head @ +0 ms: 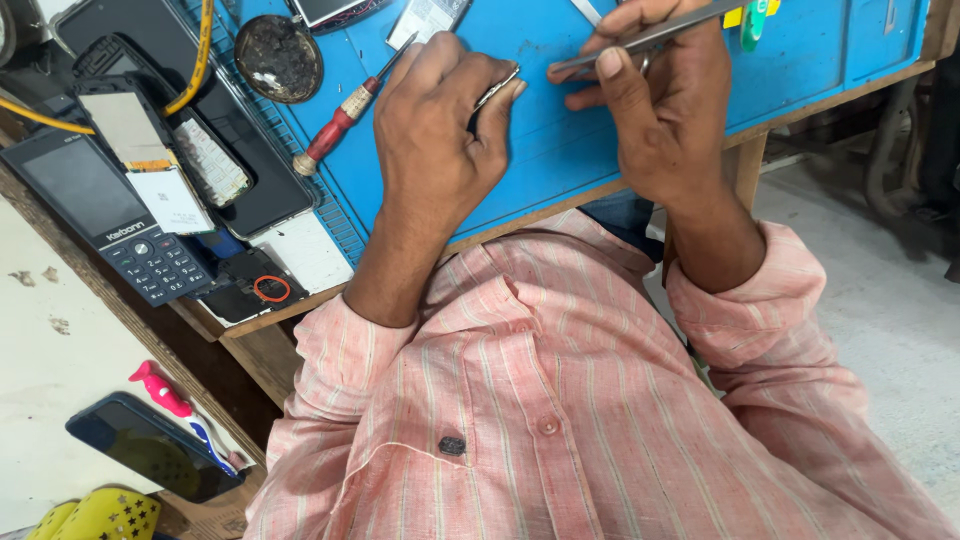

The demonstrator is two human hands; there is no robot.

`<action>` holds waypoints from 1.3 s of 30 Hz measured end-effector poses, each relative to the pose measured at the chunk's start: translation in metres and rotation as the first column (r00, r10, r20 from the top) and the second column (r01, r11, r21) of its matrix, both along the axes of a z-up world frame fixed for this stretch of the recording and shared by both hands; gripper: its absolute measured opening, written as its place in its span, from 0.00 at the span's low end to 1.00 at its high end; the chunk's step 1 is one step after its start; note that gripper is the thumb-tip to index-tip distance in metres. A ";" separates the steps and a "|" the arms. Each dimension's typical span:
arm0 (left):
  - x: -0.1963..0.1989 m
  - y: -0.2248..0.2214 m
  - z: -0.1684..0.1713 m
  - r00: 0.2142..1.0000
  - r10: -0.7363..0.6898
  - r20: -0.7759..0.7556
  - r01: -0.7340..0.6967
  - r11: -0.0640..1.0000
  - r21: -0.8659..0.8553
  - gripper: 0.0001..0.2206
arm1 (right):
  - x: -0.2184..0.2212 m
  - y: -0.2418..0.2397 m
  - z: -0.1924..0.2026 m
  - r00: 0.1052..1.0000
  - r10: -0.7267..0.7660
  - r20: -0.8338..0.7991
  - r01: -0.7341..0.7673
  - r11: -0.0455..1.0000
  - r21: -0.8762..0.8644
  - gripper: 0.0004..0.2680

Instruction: The person uses tweezers to manipulate small components on a mobile phone motherboard placed on a blue work mat. They repeatedly pick up, position, and adjust tiny parts while occasionally lifting the board to inspect it. The workspace contains multiple disassembled phones, tools, and a magnifying lamp.

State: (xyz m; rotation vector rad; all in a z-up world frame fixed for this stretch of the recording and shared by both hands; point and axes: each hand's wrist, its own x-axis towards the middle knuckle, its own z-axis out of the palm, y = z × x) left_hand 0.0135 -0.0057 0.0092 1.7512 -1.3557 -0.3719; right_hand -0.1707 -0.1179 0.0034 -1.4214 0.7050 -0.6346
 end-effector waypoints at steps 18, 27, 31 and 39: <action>0.006 -0.003 0.003 0.999 -0.022 -0.038 0.024 0.998 0.063 0.06 | -0.012 -0.010 0.011 0.975 0.149 -0.167 -0.197 0.923 -0.330 0.14; 0.005 -0.004 0.005 0.997 -0.015 -0.076 0.021 0.996 0.088 0.06 | -0.009 -0.021 0.020 0.954 0.176 -0.242 -0.283 0.793 -0.540 0.06; 0.005 -0.005 0.005 0.997 -0.015 -0.073 0.022 0.996 0.092 0.06 | -0.008 -0.021 0.021 0.963 0.207 -0.170 -0.265 0.835 -0.483 0.06; 0.005 -0.005 0.003 0.998 -0.012 -0.063 0.017 0.997 0.077 0.06 | -0.002 -0.020 0.016 0.964 0.226 -0.137 -0.264 0.791 -0.551 0.08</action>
